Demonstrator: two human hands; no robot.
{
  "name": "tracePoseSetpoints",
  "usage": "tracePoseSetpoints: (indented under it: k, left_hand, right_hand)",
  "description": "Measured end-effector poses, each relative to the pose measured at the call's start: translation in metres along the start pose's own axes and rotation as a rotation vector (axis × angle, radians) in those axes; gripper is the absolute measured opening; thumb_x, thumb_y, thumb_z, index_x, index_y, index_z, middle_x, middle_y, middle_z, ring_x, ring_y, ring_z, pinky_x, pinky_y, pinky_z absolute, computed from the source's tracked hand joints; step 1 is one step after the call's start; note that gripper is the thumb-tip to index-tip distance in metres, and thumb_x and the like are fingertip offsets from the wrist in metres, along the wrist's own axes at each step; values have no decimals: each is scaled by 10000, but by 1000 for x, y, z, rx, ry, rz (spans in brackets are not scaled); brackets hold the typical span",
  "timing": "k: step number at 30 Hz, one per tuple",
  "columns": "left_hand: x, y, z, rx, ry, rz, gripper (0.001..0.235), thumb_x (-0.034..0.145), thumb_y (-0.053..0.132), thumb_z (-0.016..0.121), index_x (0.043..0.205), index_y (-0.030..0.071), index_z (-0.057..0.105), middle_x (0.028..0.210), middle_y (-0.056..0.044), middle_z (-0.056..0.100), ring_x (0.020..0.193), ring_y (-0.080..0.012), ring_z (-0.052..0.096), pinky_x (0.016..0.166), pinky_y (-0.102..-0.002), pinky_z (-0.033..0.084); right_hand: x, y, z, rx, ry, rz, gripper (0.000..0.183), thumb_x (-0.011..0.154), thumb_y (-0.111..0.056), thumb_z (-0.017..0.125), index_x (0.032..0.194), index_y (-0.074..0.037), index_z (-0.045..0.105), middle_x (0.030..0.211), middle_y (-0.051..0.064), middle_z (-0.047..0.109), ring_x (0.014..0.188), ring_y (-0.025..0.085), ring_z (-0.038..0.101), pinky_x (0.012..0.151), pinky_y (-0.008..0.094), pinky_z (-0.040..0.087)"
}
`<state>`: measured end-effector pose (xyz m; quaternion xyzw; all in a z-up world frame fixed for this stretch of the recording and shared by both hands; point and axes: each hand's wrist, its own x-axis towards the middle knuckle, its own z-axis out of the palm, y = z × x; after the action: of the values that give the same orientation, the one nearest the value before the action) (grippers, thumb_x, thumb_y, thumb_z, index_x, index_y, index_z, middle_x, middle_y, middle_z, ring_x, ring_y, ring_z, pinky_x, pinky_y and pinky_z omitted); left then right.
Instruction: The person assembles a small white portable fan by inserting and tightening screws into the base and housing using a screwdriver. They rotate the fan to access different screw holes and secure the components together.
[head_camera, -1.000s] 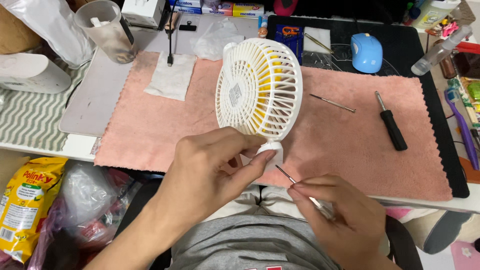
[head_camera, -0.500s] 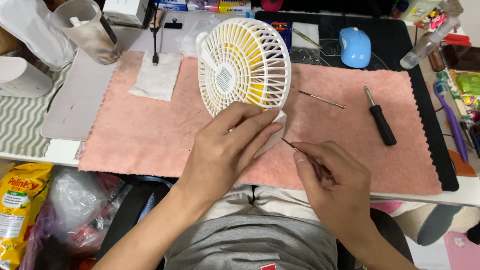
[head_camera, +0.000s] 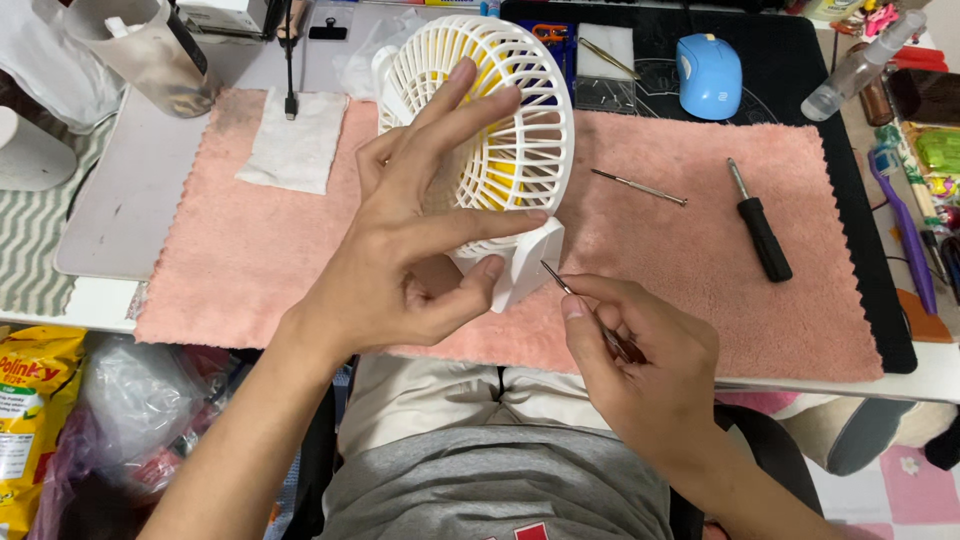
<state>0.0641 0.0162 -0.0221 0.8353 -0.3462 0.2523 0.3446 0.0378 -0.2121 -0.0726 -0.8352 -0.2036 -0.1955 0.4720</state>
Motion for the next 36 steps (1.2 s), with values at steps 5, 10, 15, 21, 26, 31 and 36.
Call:
tracePoseSetpoints:
  k: [5,10,15,21,26,31,36]
  left_hand:
    - [-2,0,3,-28,14,-59,251,943,155,723,1167,232,805,1672,-229,269,1652,-491,193,1177,-509,236]
    - [-4,-4,4,-63,-3,-43,353,893,131,692,1218,238,778,1686,-240,253,1668,-513,180,1200,-527,257]
    - [-4,-1,7,-145,11,-38,300,941,202,829,1232,191,757,1695,-238,219,1681,-502,134,1323,-570,205]
    - [-4,0,9,-110,9,-34,198,923,147,732,1119,161,758,1678,-268,215,1663,-566,158,1174,-524,261]
    - [-2,0,9,-113,38,-24,209,794,101,664,973,155,758,1654,-301,236,1645,-597,168,1155,-527,254]
    - [4,7,17,-141,146,-96,71,946,146,832,890,156,788,1638,-261,286,1641,-515,189,1349,-606,218]
    - [9,12,18,-172,178,-142,107,960,112,839,860,123,802,1632,-227,307,1642,-456,134,1433,-638,166]
  right_hand:
    - [0,-1,1,-30,6,-45,86,961,-10,692,1031,-27,740,624,-43,431,526,57,390,555,216,379]
    - [2,0,1,-55,8,-80,91,959,-5,692,1038,-14,738,589,-43,419,513,60,386,548,218,377]
    - [3,2,1,-108,12,-154,49,948,14,699,992,-3,710,576,-24,385,510,87,369,545,241,374]
    - [2,6,4,-188,-16,-280,109,938,52,708,1031,9,672,582,-5,411,581,173,397,604,299,430]
    - [1,3,5,-220,-10,-291,139,910,88,702,991,-23,682,610,7,416,592,188,390,560,297,398]
    - [2,-1,4,-238,-9,-286,139,921,73,714,1029,-8,684,609,22,479,598,203,417,569,304,423]
    - [0,3,5,-218,-32,-258,120,930,49,702,1030,-16,691,651,45,542,600,228,443,607,335,439]
